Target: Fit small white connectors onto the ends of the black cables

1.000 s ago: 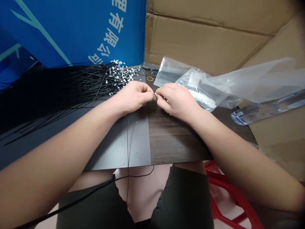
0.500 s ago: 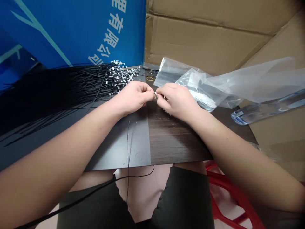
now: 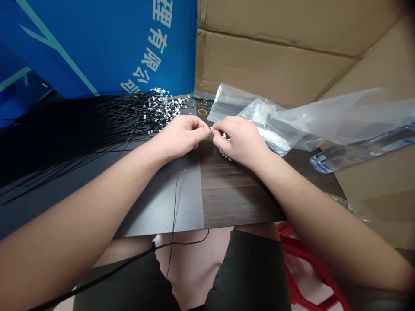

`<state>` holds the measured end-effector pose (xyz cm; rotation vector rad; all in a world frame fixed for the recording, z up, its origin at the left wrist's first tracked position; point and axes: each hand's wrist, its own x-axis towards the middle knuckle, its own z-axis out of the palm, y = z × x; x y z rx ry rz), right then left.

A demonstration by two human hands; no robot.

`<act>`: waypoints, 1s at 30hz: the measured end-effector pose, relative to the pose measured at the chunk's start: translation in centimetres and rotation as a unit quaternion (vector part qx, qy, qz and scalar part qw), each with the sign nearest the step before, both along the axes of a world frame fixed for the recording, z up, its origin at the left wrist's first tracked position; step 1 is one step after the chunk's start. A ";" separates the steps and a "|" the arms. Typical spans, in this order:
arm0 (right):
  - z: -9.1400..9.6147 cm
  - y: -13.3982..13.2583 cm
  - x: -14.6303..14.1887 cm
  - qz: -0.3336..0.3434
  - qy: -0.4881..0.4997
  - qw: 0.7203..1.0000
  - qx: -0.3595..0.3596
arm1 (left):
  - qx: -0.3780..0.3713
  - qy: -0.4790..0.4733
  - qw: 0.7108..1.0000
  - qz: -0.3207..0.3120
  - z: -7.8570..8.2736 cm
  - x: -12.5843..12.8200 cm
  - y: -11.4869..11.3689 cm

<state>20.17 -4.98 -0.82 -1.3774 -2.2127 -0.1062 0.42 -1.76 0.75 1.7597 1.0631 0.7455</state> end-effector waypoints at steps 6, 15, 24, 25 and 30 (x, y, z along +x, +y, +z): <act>0.5 0.1 1.0 -0.016 0.094 0.995 0.014 | -0.176 -0.020 0.982 -0.072 0.8 -0.7 -1.0; 0.7 2.0 3.8 -0.072 0.220 0.973 -0.008 | 0.227 0.505 0.829 0.075 11.0 -8.2 5.5; 0.2 2.0 3.1 -0.108 0.191 0.975 -0.031 | 0.321 0.471 0.818 0.083 7.1 -7.5 6.5; 0.4 2.2 2.8 -0.108 0.185 0.976 -0.030 | 0.325 0.428 0.837 0.097 5.8 -6.2 5.1; 2.8 6.7 0.1 -0.113 0.064 0.986 -0.106 | 0.348 0.245 0.902 -0.073 0.0 0.3 -1.5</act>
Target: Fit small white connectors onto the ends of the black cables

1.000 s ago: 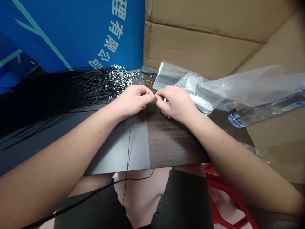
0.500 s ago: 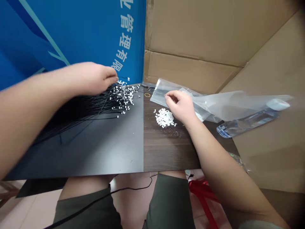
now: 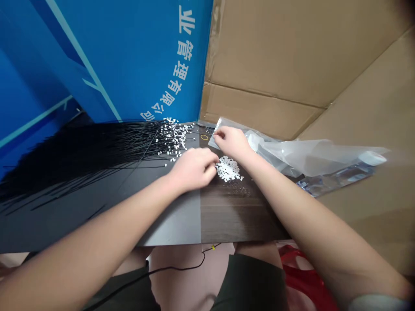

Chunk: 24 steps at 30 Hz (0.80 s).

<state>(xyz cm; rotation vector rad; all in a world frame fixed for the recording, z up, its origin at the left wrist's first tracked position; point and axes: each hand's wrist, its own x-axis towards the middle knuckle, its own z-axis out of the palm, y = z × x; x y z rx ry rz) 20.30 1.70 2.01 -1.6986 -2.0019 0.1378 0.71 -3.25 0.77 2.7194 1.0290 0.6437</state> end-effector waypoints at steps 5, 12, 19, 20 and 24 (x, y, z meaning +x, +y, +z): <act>1.3 8.2 -3.5 -0.001 -0.132 0.981 -0.138 | 0.007 0.011 0.994 -0.109 -2.3 1.0 -1.2; 0.8 13.3 -6.0 0.049 -0.191 0.960 -0.200 | -0.023 -0.038 0.995 -0.087 -2.3 0.6 -0.3; 0.1 13.2 -7.0 0.020 -0.207 0.954 -0.215 | -0.042 -0.064 0.994 -0.075 -2.3 0.8 -0.2; -0.1 13.1 -6.9 0.012 -0.203 0.957 -0.208 | -0.046 -0.068 0.994 -0.070 -2.3 0.8 -0.2; 1.0 12.0 -6.2 -0.008 -0.153 0.982 -0.110 | -0.060 -0.094 0.992 -0.063 -2.5 0.6 -0.1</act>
